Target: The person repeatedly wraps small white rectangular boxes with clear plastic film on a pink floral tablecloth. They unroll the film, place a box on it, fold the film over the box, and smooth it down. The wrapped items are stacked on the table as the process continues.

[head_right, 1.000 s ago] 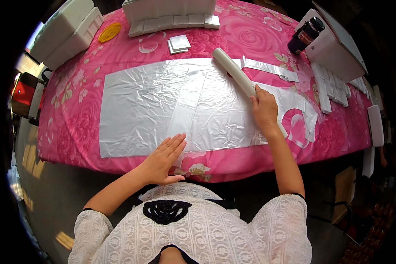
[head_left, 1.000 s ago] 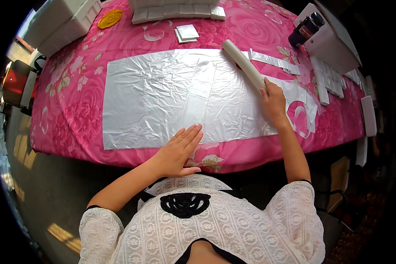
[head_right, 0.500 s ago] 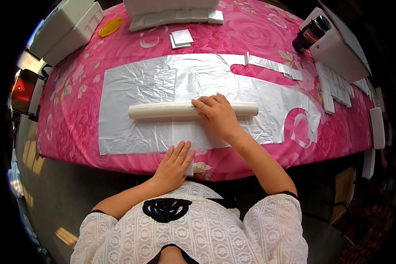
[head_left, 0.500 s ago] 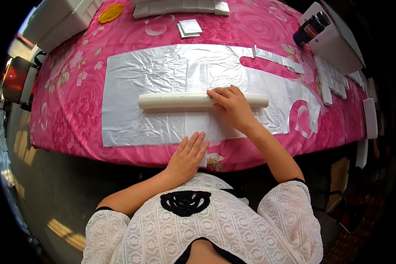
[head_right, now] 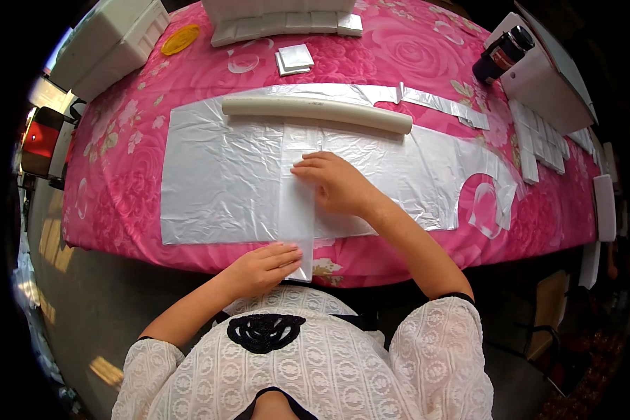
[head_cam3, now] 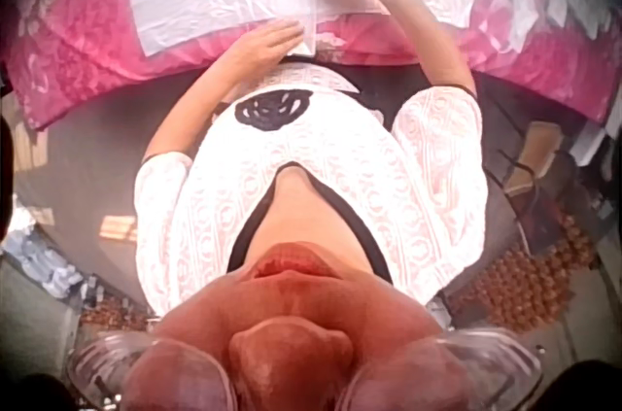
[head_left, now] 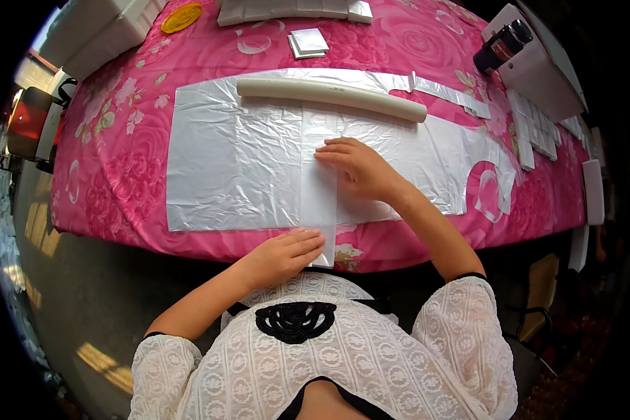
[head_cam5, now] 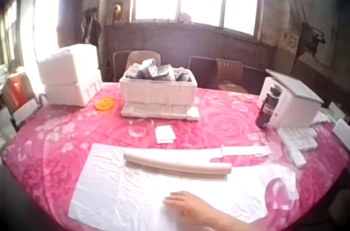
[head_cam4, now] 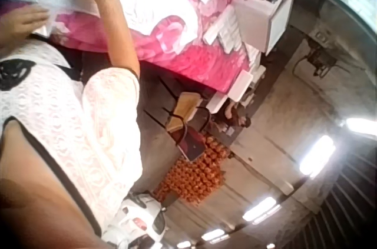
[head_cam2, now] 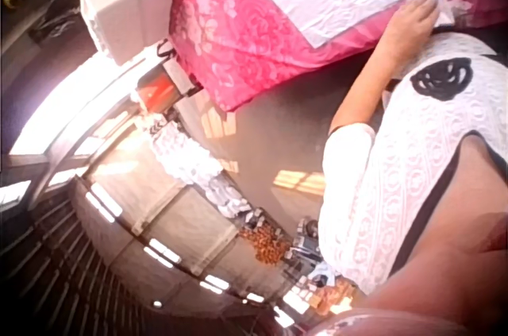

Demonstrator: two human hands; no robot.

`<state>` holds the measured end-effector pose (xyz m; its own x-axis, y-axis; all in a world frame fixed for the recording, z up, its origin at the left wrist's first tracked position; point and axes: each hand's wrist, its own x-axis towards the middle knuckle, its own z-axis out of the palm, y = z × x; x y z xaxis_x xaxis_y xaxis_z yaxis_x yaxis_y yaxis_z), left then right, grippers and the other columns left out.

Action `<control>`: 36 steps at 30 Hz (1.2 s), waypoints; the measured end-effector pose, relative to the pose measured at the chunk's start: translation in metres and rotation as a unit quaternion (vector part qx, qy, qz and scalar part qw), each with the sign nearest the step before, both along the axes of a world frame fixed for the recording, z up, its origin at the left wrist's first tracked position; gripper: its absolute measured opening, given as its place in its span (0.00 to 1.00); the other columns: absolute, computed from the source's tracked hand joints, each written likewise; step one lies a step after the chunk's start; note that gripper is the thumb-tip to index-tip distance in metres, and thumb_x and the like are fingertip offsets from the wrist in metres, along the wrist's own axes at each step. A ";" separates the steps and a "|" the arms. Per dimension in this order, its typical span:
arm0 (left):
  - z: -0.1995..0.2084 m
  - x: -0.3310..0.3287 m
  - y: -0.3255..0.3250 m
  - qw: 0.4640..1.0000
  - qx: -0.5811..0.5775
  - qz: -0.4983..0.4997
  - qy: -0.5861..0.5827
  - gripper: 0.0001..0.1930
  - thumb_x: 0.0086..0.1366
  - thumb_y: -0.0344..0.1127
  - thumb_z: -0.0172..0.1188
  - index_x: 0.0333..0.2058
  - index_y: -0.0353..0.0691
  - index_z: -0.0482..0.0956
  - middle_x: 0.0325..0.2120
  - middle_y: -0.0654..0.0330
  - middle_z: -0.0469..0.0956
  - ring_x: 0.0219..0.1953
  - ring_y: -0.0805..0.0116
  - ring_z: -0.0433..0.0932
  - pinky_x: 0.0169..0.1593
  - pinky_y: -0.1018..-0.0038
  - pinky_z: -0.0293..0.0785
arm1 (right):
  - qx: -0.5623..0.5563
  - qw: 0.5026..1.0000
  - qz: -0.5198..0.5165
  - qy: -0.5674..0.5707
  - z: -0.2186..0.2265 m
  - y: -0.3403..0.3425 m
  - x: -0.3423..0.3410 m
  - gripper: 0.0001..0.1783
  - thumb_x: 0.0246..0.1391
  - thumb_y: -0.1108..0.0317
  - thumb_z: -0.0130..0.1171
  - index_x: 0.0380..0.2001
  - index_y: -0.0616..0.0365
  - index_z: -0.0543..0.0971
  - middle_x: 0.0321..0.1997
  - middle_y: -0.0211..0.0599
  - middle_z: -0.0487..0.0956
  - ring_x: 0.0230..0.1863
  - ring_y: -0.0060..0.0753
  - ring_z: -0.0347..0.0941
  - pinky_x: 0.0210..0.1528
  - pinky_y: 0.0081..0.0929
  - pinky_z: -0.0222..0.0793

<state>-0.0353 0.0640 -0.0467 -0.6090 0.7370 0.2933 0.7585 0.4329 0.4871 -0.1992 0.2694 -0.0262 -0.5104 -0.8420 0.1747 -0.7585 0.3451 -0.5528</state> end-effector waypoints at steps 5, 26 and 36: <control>0.002 -0.007 -0.005 0.993 0.114 0.010 -0.020 0.21 0.48 0.28 0.57 0.45 0.37 0.72 0.47 0.53 0.71 0.53 0.58 0.68 0.55 0.63 0.65 | -0.042 0.999 0.028 -0.002 -0.006 0.003 0.075 0.26 0.32 0.78 0.55 0.43 0.59 0.74 0.56 0.40 0.67 0.59 0.44 0.59 0.58 0.36 0.58; 0.013 -0.070 0.014 0.929 0.146 0.328 -0.087 0.29 0.57 0.38 0.55 0.54 0.29 0.59 0.51 0.44 0.64 0.49 0.51 0.68 0.52 0.63 0.63 | 0.036 0.892 -0.320 -0.317 0.011 -0.016 0.027 0.13 0.49 0.65 0.54 0.25 0.66 0.79 0.19 0.37 0.77 0.19 0.23 0.72 0.23 0.22 0.66; 0.000 -0.050 0.031 0.960 -0.143 0.241 -0.025 0.41 0.55 0.50 0.52 0.60 0.30 0.48 0.62 0.45 0.44 0.65 0.54 0.42 0.65 0.59 0.37 | 0.009 0.859 -0.336 -0.385 0.007 -0.017 0.023 0.12 0.45 0.66 0.53 0.22 0.66 0.79 0.16 0.38 0.77 0.19 0.32 0.74 0.26 0.24 0.69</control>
